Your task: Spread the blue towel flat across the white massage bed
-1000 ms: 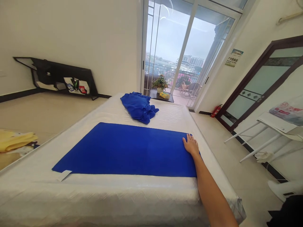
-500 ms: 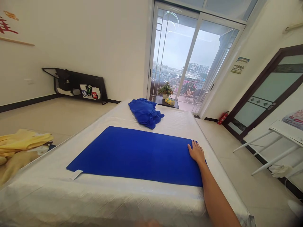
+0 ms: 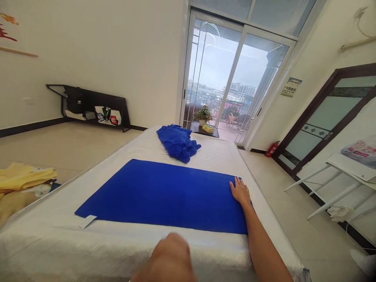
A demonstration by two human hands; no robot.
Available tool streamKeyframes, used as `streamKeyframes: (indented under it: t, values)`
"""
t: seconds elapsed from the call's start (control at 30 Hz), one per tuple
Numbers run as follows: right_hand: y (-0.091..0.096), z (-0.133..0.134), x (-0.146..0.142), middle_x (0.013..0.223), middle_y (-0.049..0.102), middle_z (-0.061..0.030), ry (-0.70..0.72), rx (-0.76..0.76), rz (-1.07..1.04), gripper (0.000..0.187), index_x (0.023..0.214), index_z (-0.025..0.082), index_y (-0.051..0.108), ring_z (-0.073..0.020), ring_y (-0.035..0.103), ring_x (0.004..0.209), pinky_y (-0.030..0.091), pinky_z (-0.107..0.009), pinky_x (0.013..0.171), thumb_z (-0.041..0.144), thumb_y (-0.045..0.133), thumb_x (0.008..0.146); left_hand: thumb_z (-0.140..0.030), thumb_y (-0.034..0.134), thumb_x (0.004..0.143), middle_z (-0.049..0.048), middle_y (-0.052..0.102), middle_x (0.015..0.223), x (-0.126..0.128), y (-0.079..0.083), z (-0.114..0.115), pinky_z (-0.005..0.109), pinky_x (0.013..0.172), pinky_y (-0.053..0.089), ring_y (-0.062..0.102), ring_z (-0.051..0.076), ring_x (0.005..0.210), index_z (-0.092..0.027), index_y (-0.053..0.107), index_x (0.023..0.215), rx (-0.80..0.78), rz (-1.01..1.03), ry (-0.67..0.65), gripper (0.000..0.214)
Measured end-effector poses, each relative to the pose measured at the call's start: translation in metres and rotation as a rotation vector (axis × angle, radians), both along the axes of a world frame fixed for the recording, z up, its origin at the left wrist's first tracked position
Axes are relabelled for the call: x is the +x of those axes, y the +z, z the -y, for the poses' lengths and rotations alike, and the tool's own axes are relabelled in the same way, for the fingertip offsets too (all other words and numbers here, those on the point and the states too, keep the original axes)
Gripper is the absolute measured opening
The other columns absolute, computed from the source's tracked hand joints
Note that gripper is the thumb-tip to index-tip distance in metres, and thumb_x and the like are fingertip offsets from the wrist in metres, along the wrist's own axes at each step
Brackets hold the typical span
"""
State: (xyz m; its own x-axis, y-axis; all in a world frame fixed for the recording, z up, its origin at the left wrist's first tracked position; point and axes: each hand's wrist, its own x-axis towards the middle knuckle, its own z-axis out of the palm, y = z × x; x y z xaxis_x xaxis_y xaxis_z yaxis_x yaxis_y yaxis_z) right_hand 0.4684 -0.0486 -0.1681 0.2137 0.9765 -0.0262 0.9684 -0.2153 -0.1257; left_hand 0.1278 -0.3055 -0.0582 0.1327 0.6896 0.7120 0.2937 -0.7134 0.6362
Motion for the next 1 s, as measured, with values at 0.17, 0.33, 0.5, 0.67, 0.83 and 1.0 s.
streamKeyframes:
  t: [0.17,0.33,0.5,0.67,0.83,1.0]
  values:
    - [-0.001,0.000,0.000,0.172,0.019,-0.0036,-0.004,0.005,-0.007,0.073,0.165,0.013,0.022,-0.0192,0.014,0.158,0.008,-0.039,0.128,0.054,0.015,0.105,-0.028,0.067,0.095,0.0001,0.069,0.076,0.002,0.019,-0.064,0.027,0.065,0.052,0.064,0.013,0.069,-0.025,0.066,0.092,0.125,0.113,-0.062,0.004]
    - [-0.005,-0.001,0.003,0.171,0.020,-0.0036,0.001,0.026,-0.013,0.073,0.165,0.013,0.023,-0.0195,0.014,0.158,0.009,-0.039,0.128,0.054,0.015,0.105,-0.052,0.047,0.103,-0.0032,0.062,0.058,-0.016,0.014,-0.162,0.024,0.062,0.045,0.057,0.010,0.056,-0.021,0.059,0.065,-0.143,-0.100,0.101,0.050]
    - [-0.008,-0.003,0.004,0.171,0.020,-0.0033,0.000,0.032,-0.015,0.074,0.165,0.013,0.023,-0.0197,0.014,0.158,0.008,-0.040,0.128,0.055,0.016,0.105,-0.053,0.048,0.099,0.0041,0.074,0.082,-0.026,-0.037,-0.256,0.030,0.076,0.051,0.068,0.019,0.077,-0.020,0.070,0.085,-0.311,-0.395,0.123,0.042]
    - [-0.008,-0.004,0.005,0.172,0.019,-0.0033,-0.003,0.027,-0.003,0.074,0.165,0.013,0.023,-0.0198,0.013,0.158,0.009,-0.041,0.128,0.055,0.015,0.104,-0.043,0.039,0.102,0.0151,0.061,0.144,-0.034,-0.102,-0.291,0.039,0.117,0.037,0.054,0.026,0.137,-0.015,0.064,0.135,-0.275,-0.700,0.187,0.050]
    - [-0.006,-0.004,0.004,0.172,0.017,-0.0039,-0.004,0.010,0.015,0.075,0.165,0.013,0.021,-0.0201,0.013,0.158,0.010,-0.041,0.128,0.055,0.014,0.104,-0.053,0.029,0.105,0.0074,0.037,0.165,-0.056,-0.127,-0.296,0.045,0.126,0.019,0.031,0.026,0.154,-0.025,0.046,0.155,-0.359,-0.908,0.214,0.060]
    - [-0.005,-0.004,0.003,0.172,0.016,-0.0026,-0.012,-0.003,0.021,0.075,0.166,0.014,0.019,-0.0194,0.012,0.158,0.010,-0.041,0.128,0.056,0.014,0.104,-0.062,0.026,0.103,0.0073,0.026,0.169,-0.095,-0.125,-0.303,0.048,0.126,0.013,0.021,0.027,0.157,-0.027,0.036,0.160,-0.446,-0.967,0.242,0.068]
